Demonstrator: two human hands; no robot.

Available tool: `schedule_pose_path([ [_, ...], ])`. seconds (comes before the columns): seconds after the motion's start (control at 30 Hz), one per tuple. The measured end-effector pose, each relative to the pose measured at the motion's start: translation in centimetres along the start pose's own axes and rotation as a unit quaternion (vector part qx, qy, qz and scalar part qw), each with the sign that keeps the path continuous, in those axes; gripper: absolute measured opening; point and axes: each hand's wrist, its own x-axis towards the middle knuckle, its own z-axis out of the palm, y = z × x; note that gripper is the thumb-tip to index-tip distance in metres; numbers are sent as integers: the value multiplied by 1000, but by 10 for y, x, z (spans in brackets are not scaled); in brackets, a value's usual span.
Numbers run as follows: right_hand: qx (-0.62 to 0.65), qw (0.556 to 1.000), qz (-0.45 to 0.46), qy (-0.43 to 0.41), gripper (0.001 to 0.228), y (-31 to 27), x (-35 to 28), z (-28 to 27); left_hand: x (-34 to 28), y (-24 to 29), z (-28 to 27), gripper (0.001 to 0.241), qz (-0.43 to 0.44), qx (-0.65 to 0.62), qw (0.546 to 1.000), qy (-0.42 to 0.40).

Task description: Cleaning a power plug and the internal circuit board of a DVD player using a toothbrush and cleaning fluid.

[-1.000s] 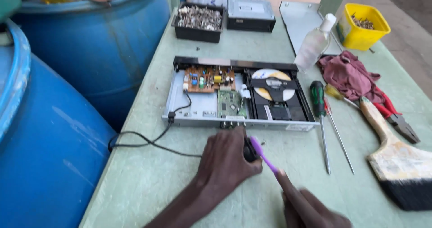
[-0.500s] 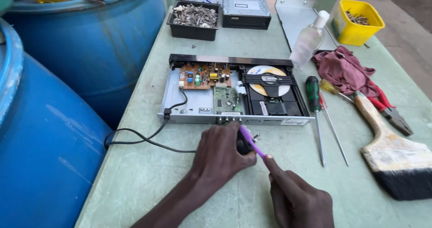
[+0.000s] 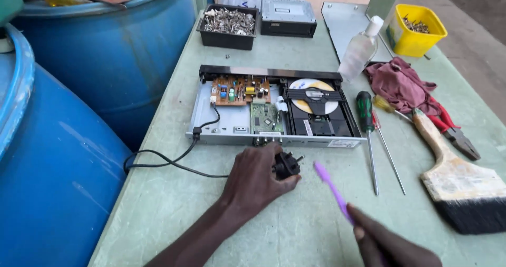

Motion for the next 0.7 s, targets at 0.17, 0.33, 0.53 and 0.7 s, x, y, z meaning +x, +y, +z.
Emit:
schedule_pose_path([
  [0.17, -57, 957, -277, 67, 31, -6, -6, 18, -2, 2, -3, 53, 40, -32, 999, 3],
  [0.33, 13, 954, -299, 30, 33, -4, -9, 28, -1, 2, -3, 49, 111, -85, 988, 66],
  [0.53, -8, 916, -397, 56, 38, -27, -13, 34, 0, 3, 8, 61, 132, -64, 985, 85],
  [0.7, -21, 884, -449, 127, 39, -30, -3, 38, 8, -1, 1, 61, 162, -66, 976, 132],
])
